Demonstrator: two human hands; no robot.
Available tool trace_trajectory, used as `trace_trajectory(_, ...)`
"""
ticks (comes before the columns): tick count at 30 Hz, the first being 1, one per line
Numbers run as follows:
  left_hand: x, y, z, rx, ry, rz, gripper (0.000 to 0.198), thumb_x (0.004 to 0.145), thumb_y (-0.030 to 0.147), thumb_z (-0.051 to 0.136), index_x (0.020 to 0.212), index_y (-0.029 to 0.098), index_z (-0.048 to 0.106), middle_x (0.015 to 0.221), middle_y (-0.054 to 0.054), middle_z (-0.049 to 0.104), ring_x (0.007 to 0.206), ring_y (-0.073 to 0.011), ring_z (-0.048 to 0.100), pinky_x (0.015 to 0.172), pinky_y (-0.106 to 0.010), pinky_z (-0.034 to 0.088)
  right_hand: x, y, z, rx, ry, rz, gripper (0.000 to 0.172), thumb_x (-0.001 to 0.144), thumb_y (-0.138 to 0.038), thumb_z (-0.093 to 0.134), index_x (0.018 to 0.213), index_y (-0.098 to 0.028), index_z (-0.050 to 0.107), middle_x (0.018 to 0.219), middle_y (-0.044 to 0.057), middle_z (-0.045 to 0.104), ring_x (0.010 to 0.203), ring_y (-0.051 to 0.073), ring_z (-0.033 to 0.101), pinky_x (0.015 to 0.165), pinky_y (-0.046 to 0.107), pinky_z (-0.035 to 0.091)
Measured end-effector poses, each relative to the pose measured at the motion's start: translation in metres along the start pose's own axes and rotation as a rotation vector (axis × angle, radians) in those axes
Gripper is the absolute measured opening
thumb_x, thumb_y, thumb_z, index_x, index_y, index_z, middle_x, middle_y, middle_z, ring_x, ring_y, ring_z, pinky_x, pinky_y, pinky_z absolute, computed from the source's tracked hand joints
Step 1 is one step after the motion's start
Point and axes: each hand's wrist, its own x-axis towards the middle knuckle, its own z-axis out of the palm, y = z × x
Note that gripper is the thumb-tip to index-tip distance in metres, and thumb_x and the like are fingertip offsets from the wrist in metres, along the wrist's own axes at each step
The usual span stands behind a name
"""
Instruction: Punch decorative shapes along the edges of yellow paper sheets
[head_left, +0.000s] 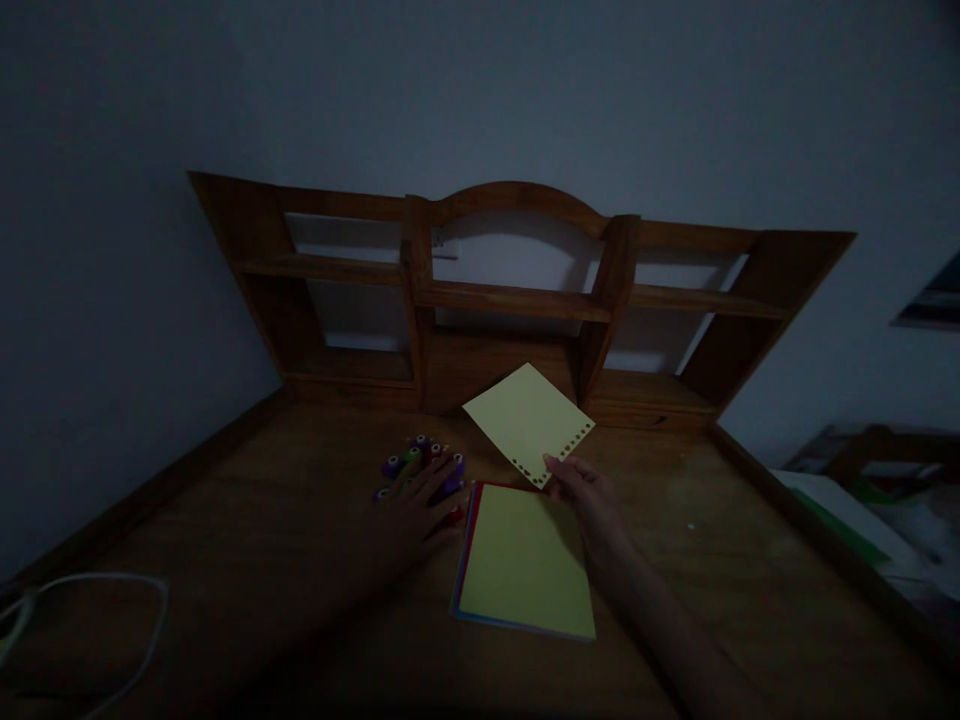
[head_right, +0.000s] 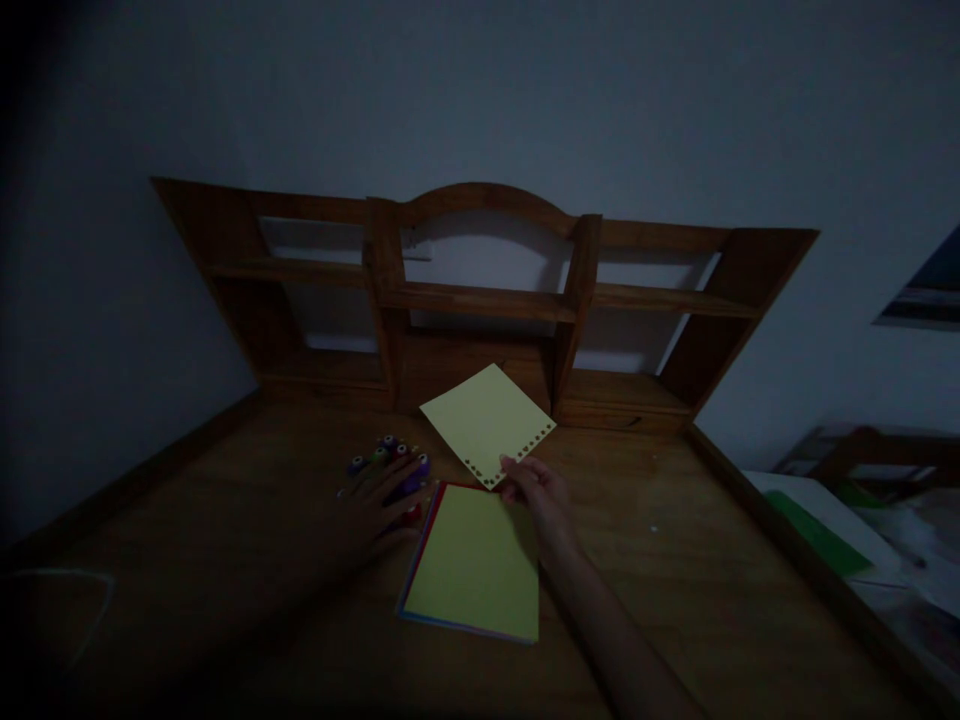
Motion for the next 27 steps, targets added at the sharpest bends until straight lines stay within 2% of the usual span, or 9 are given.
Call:
trace_trajectory(5, -0.001, -0.017, -0.003, -0.008, 0.010, -0.022, 0.046, 0.093, 0.045, 0.043, 0.138, 0.038, 0.042, 0.153, -0.003, 0.031, 0.140, -0.0275, 0.027, 0.111, -0.050, 0.027, -0.001, -0.003, 0.000, 0.005, -0.016, -0.008, 0.030, 0.068, -0.046, 0.077, 0.063, -0.019, 0.064, 0.052, -0.002, 0.060, 0.048, 0.011, 0.050, 0.052, 0.025, 0.038)
trace_trajectory(9, 0.006, -0.030, 0.000, -0.013, 0.008, -0.078, 0.044, 0.093, 0.047, 0.041, 0.137, 0.040, 0.044, 0.152, -0.003, 0.034, 0.140, -0.0291, 0.028, 0.108, -0.052, 0.031, 0.001, -0.001, -0.003, -0.009, -0.002, -0.020, 0.030, 0.068, -0.046, 0.077, 0.065, -0.019, 0.065, 0.052, -0.002, 0.060, 0.048, 0.012, 0.050, 0.052, 0.025, 0.039)
trace_trajectory(15, 0.010, -0.041, -0.003, -0.070, 0.036, -0.045, 0.057, 0.089, 0.054, 0.045, 0.142, 0.036, 0.037, 0.150, -0.004, 0.036, 0.140, -0.0295, 0.027, 0.111, -0.049, 0.029, 0.004, 0.004, -0.006, -0.026, 0.000, -0.052, 0.030, 0.071, -0.046, 0.075, 0.065, -0.019, 0.064, 0.052, -0.001, 0.061, 0.049, 0.013, 0.051, 0.052, 0.025, 0.039)
trace_trajectory(17, 0.013, -0.040, -0.009, -0.150, 0.067, -0.094, 0.061, 0.088, 0.054, 0.046, 0.144, 0.032, 0.035, 0.149, -0.006, 0.038, 0.137, -0.0287, 0.032, 0.111, -0.046, 0.030, 0.004, 0.006, -0.007, -0.026, 0.004, -0.070, 0.030, 0.070, -0.048, 0.075, 0.067, -0.019, 0.065, 0.055, -0.001, 0.063, 0.049, 0.013, 0.052, 0.051, 0.026, 0.039)
trace_trajectory(19, 0.021, -0.036, -0.017, -0.279, 0.142, -0.203, 0.056, 0.091, 0.050, 0.043, 0.143, 0.028, 0.037, 0.147, -0.007, 0.041, 0.133, -0.0258, 0.038, 0.111, -0.045, 0.031, 0.006, 0.007, -0.007, -0.036, 0.002, -0.094, 0.030, 0.070, -0.048, 0.075, 0.072, -0.019, 0.066, 0.059, 0.000, 0.066, 0.050, 0.014, 0.053, 0.052, 0.026, 0.041)
trace_trajectory(23, 0.047, -0.026, -0.024, -0.624, 0.424, -0.448, 0.044, 0.095, 0.045, 0.034, 0.133, 0.026, 0.048, 0.136, -0.006, 0.051, 0.127, -0.0211, 0.046, 0.110, -0.041, 0.034, 0.007, 0.009, -0.006, -0.065, -0.006, -0.112, 0.029, 0.072, -0.047, 0.074, 0.071, -0.019, 0.065, 0.059, 0.000, 0.066, 0.050, 0.014, 0.054, 0.053, 0.026, 0.041)
trace_trajectory(25, 0.061, -0.019, -0.021, -0.820, 0.539, -0.515, 0.042, 0.095, 0.046, 0.035, 0.126, 0.025, 0.053, 0.130, -0.006, 0.056, 0.122, -0.0210, 0.050, 0.106, -0.040, 0.037, 0.008, 0.010, -0.005, -0.070, -0.003, -0.106, 0.028, 0.074, -0.046, 0.073, 0.070, -0.020, 0.064, 0.055, 0.000, 0.064, 0.049, 0.014, 0.053, 0.052, 0.026, 0.041)
trace_trajectory(27, 0.072, -0.011, -0.015, -1.029, 0.581, -0.523, 0.041, 0.094, 0.045, 0.038, 0.125, 0.024, 0.053, 0.130, -0.007, 0.056, 0.119, -0.0212, 0.053, 0.103, -0.039, 0.041, 0.008, 0.010, -0.004, -0.068, 0.006, -0.110, 0.028, 0.075, -0.046, 0.072, 0.071, -0.020, 0.064, 0.054, -0.001, 0.063, 0.048, 0.014, 0.053, 0.050, 0.025, 0.040)
